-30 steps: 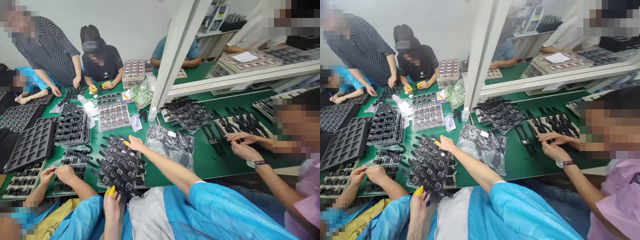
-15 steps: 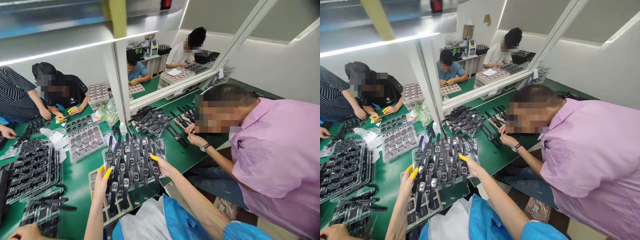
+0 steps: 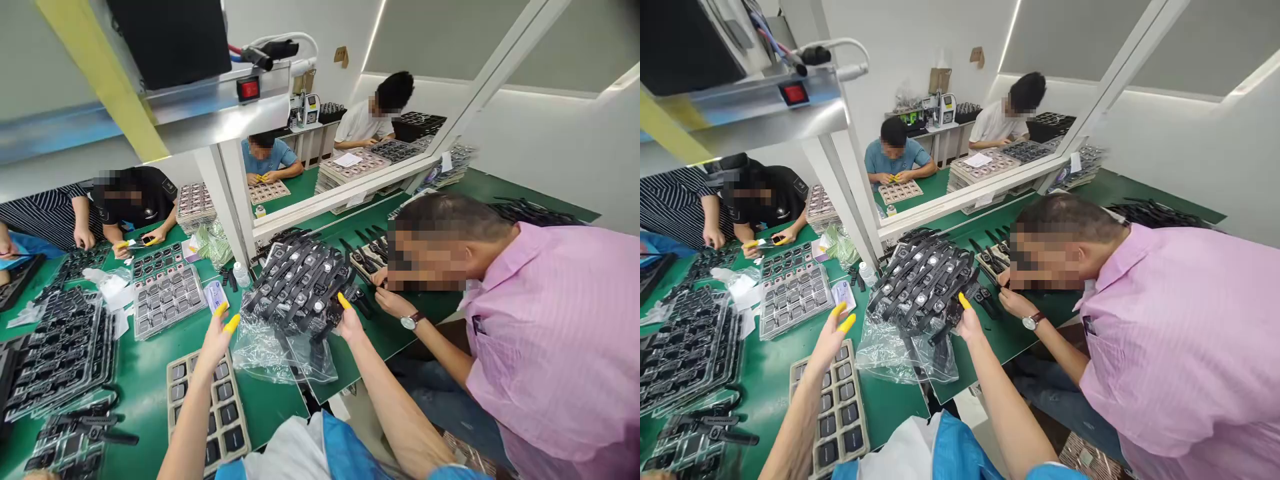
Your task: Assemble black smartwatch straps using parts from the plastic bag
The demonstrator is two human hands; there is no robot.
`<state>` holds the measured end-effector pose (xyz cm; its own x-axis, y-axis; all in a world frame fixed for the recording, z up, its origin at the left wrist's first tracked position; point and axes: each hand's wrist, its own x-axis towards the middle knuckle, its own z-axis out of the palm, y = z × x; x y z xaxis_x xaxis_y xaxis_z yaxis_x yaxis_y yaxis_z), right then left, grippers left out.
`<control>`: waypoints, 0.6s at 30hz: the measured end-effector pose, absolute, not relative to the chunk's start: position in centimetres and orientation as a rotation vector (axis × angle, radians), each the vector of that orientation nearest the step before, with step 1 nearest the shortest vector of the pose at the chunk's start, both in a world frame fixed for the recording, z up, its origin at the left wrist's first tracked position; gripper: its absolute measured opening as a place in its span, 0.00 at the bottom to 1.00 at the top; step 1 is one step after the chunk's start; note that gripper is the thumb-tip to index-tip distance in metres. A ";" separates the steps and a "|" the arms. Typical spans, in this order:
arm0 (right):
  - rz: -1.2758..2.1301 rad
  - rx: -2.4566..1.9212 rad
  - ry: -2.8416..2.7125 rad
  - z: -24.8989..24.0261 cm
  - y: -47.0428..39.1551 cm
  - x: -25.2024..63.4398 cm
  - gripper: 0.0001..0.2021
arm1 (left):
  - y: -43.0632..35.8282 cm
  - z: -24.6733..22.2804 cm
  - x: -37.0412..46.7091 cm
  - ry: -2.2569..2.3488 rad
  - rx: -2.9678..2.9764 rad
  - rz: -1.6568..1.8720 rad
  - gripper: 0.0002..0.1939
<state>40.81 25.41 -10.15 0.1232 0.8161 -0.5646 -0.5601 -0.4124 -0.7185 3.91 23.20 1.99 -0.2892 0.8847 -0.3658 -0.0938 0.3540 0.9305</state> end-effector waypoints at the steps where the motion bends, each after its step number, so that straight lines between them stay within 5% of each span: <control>1: 1.526 -1.267 -0.286 -10.4 26.4 41.1 0.16 | 21.4 1.2 2.4 1.612 0.755 1.119 0.24; 10: 1.412 -1.153 -0.204 -13.5 33.7 42.5 0.16 | 1.5 -7.0 -8.7 1.979 0.515 0.979 0.34; 18: 1.386 -1.147 -0.260 -14.2 38.4 40.9 0.15 | 0.2 -7.6 -7.9 1.935 0.432 0.945 0.35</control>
